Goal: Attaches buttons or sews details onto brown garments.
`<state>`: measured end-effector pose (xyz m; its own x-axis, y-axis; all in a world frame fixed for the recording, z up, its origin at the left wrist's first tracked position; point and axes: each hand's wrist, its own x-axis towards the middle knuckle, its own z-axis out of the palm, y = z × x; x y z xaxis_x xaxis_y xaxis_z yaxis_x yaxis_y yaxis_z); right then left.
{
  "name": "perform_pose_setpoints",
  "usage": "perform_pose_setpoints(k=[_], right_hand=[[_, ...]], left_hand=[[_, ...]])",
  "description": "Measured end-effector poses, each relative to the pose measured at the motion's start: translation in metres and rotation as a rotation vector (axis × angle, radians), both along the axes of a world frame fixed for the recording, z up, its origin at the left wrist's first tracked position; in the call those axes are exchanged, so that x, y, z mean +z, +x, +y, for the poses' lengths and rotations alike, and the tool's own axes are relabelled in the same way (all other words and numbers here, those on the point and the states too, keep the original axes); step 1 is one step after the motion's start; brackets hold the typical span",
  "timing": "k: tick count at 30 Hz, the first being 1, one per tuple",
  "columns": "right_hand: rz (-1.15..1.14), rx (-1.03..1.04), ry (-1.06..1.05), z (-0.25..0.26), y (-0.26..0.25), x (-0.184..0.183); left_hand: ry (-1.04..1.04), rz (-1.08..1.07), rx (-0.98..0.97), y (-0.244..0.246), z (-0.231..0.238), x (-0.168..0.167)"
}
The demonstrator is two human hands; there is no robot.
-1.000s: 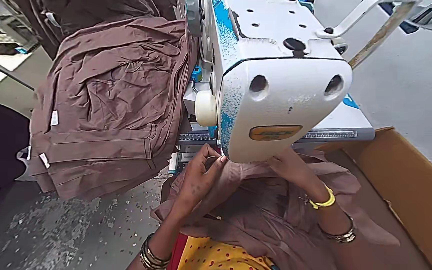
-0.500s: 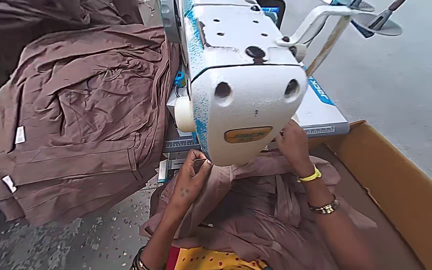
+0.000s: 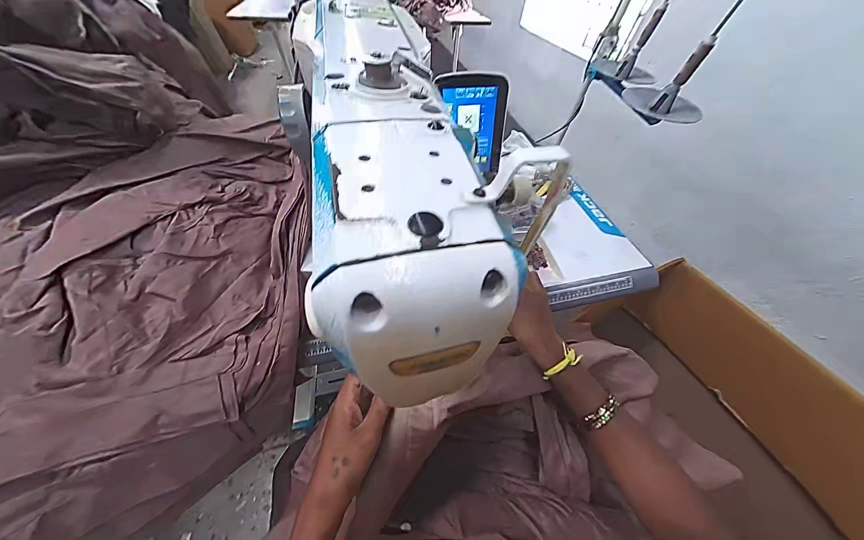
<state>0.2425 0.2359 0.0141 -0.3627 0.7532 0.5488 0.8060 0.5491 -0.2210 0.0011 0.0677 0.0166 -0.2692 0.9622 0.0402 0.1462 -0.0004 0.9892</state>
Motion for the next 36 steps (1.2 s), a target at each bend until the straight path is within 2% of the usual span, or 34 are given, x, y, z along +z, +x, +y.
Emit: perform_pose_setpoints(k=[2, 5, 7, 8, 9, 10, 11, 13, 15, 16, 19, 22, 23, 26, 29, 36], right_hand=[[0.102, 0.002, 0.039, -0.004, 0.006, -0.004], [0.305, 0.002, -0.117, -0.01, 0.011, 0.002], [0.41, 0.017, -0.273, -0.016, 0.008, 0.017], [0.417, 0.041, -0.319, -0.022, 0.004, 0.026], [0.392, 0.081, -0.283, -0.031, -0.003, 0.034], [0.338, 0.141, -0.148, -0.04, -0.011, 0.038], [0.268, 0.212, 0.02, -0.051, -0.018, 0.04], [0.141, 0.401, 0.291, -0.075, -0.032, 0.037], [0.025, 0.587, 0.396, -0.09, -0.045, 0.034], [0.011, 0.615, 0.385, -0.091, -0.051, 0.034], [0.078, 0.579, 0.197, -0.089, -0.054, 0.042], [0.23, 0.695, -0.336, -0.097, -0.037, 0.041], [0.258, 0.686, -0.446, -0.099, -0.032, 0.04], [0.292, 0.479, -0.565, -0.095, -0.035, 0.037], [0.281, 0.284, -0.648, -0.09, -0.053, 0.041], [0.267, 0.283, -0.736, -0.086, -0.05, 0.049]], left_hand=[[-0.014, -0.052, -0.01, 0.0, 0.0, 0.001], [-0.034, -0.058, -0.001, -0.002, 0.005, -0.003], [-0.051, 0.063, 0.037, 0.0, 0.006, -0.001], [-0.004, 0.223, 0.057, 0.004, 0.001, 0.002], [0.112, 0.442, 0.078, 0.008, -0.008, 0.006], [0.262, 0.603, 0.043, 0.011, -0.018, 0.011], [0.365, 0.656, -0.058, 0.012, -0.031, 0.018], [0.395, 0.606, -0.228, 0.012, -0.048, 0.027], [0.339, 0.499, -0.257, 0.008, -0.045, 0.022], [0.31, 0.443, -0.26, 0.007, -0.044, 0.019], [0.308, 0.303, -0.277, -0.004, -0.042, 0.024], [0.252, 0.222, -0.2, -0.043, -0.048, 0.031], [0.209, 0.215, -0.149, -0.061, -0.048, 0.032], [0.044, 0.303, 0.005, -0.102, -0.043, 0.017], [-0.017, 0.443, 0.078, -0.115, -0.038, -0.002], [0.011, 0.519, 0.116, -0.107, -0.036, -0.013]])
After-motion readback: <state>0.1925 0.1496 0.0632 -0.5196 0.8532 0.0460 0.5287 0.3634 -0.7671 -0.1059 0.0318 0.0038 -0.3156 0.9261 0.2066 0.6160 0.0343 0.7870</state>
